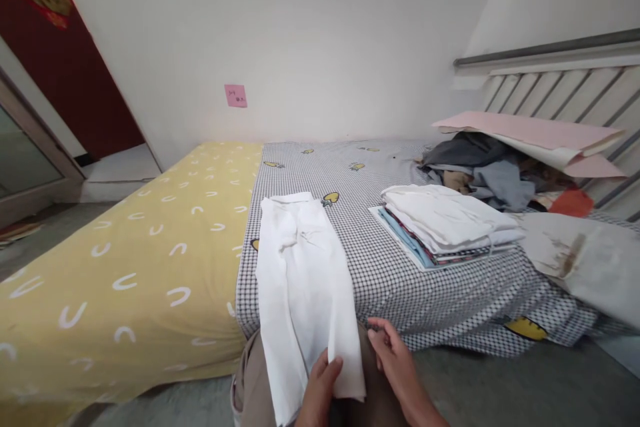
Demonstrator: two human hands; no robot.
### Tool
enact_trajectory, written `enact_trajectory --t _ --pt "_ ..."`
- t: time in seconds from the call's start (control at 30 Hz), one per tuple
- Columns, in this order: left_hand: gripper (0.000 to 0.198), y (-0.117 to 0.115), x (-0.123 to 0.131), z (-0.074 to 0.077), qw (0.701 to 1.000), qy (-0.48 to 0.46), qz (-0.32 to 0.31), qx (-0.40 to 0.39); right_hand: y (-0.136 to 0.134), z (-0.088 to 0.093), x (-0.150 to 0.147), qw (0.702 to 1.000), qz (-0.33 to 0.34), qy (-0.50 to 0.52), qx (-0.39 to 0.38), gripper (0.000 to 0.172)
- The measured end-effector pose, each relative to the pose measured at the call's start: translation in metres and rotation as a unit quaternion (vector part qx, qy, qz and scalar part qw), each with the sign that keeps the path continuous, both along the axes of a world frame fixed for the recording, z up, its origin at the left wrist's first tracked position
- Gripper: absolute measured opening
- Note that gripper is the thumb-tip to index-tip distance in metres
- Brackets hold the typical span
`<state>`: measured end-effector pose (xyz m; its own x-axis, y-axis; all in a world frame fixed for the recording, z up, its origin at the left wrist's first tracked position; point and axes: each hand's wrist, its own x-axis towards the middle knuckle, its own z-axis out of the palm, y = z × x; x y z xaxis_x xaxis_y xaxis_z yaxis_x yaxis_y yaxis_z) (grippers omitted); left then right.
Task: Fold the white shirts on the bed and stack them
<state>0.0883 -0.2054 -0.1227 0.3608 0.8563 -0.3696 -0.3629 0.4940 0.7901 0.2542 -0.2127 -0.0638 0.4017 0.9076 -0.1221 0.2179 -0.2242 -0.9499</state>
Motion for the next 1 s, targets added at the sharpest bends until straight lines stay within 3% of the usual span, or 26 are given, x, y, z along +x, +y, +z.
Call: enact_trajectory --t 0.17,0.33,0.4,0.5,0.57,0.63,0.73,0.8,0.9,1.0 --pt "0.068 -0.002 0.001 0.013 0.999 -0.039 -0.009 -0.016 0.019 -0.007 0.0 0.998 0.061 0.018 -0.009 0.056" --pt "0.067 -0.001 0.006 -0.002 1.0 -0.016 -0.01 -0.021 0.03 -0.012 -0.013 0.989 0.129 0.071 -0.009 0.028" --pt "0.068 0.0 0.008 -0.012 1.0 0.014 -0.017 -0.018 0.033 -0.016 -0.016 0.992 0.104 0.069 0.008 0.025" --pt "0.072 0.002 0.011 -0.026 0.999 0.049 -0.018 -0.006 0.04 -0.019 -0.012 0.999 0.009 -0.005 0.05 0.043" --pt "0.075 0.002 0.011 -0.032 0.998 0.061 -0.011 -0.006 0.049 -0.01 -0.007 0.993 -0.041 -0.049 0.096 0.048" --pt "0.078 0.003 0.012 -0.035 0.998 0.067 -0.012 -0.006 0.064 0.009 -0.003 0.983 -0.046 -0.083 0.155 0.041" --pt "0.079 0.003 0.012 -0.036 0.998 0.066 -0.019 -0.009 0.097 0.049 -0.007 0.961 0.029 -0.145 0.234 0.026" --pt "0.081 0.003 0.012 -0.035 0.998 0.064 -0.023 -0.014 0.124 0.072 -0.017 0.938 0.085 -0.202 0.267 0.027" --pt "0.082 0.003 0.011 -0.033 0.998 0.059 -0.029 -0.024 0.165 0.089 -0.035 0.918 0.14 -0.312 0.2 0.033" --pt "0.078 0.001 0.008 -0.029 0.998 0.052 -0.032 -0.03 0.194 0.082 -0.046 0.914 0.152 -0.364 0.09 0.036"
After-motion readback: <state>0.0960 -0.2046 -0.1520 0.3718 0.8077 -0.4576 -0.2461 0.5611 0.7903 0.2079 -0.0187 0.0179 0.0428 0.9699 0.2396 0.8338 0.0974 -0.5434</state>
